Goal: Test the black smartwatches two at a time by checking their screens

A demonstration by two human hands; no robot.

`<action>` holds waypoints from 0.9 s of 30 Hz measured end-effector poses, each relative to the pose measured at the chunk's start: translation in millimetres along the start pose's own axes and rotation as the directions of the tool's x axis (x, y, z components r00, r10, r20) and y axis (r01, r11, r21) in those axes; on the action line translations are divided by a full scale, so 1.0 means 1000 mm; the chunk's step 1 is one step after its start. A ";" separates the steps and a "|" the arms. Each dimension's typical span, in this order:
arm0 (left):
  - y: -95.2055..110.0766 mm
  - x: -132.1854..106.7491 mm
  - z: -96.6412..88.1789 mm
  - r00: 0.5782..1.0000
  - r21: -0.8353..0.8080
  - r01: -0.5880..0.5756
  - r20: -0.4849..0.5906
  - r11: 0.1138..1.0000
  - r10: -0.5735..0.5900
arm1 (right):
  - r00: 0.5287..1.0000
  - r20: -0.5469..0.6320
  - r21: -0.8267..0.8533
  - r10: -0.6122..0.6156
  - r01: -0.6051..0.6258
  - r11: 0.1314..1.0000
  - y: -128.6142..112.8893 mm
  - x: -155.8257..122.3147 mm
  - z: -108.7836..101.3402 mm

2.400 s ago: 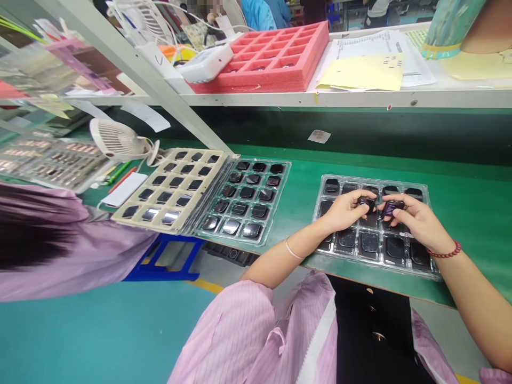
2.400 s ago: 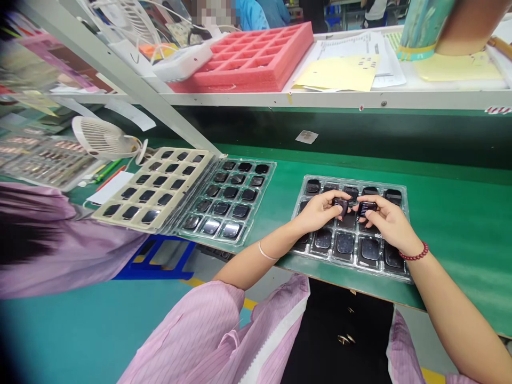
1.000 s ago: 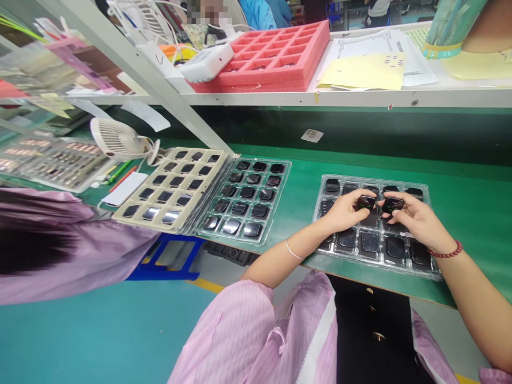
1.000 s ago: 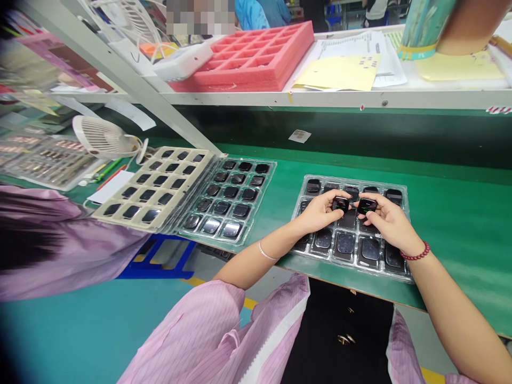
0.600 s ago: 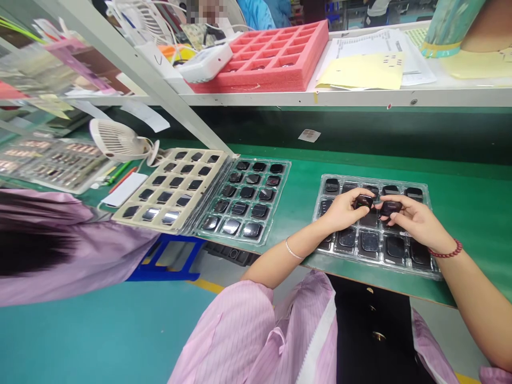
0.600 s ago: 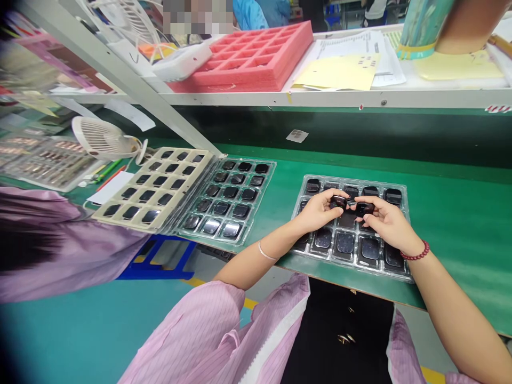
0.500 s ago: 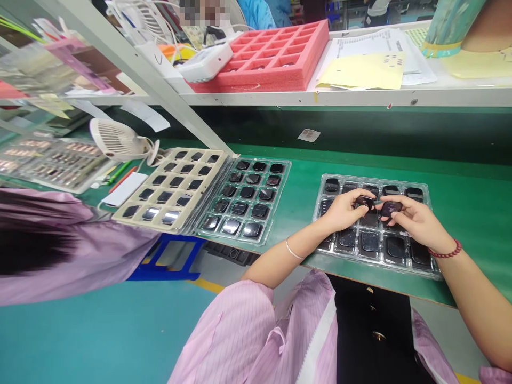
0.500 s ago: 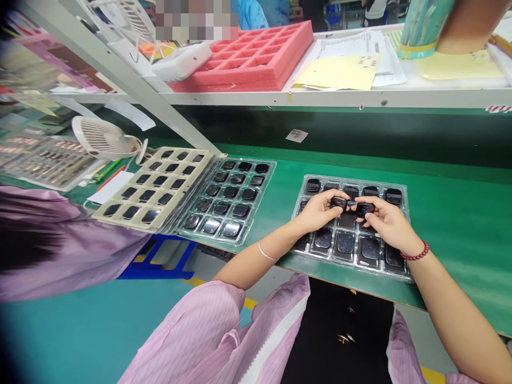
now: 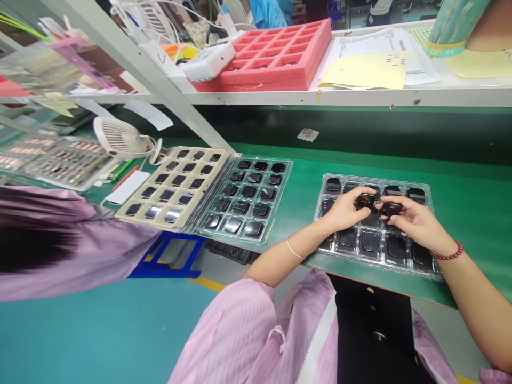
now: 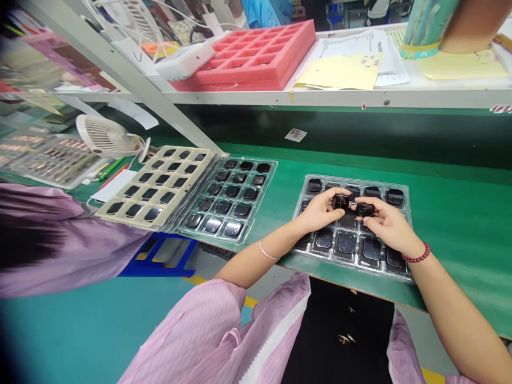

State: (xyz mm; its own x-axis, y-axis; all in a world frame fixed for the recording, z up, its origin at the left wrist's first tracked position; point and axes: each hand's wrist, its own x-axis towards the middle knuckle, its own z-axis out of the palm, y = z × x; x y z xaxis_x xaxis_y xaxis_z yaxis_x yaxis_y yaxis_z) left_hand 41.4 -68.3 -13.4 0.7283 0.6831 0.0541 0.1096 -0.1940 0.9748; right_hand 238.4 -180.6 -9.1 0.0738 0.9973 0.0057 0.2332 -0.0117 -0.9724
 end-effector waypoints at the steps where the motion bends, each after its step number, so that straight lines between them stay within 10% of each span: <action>1: 0.000 0.000 0.000 1.000 -0.020 0.000 0.005 1.000 0.000 | 1.000 -0.004 -0.012 0.001 -0.001 1.000 0.000 0.000 0.000; 27: -0.005 0.001 -0.001 0.997 0.093 -0.067 -0.022 0.993 0.069 | 1.000 0.006 -0.007 -0.009 0.009 1.000 0.003 0.000 -0.001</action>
State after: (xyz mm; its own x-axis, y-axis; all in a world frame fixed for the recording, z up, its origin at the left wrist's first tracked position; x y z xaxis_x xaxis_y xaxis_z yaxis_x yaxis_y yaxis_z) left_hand 41.2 -66.2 -18.2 0.7193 0.6832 0.1258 0.1230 -0.3035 0.9449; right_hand 240.3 -180.9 -11.8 0.0659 0.9977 0.0134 0.2405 -0.0028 -0.9706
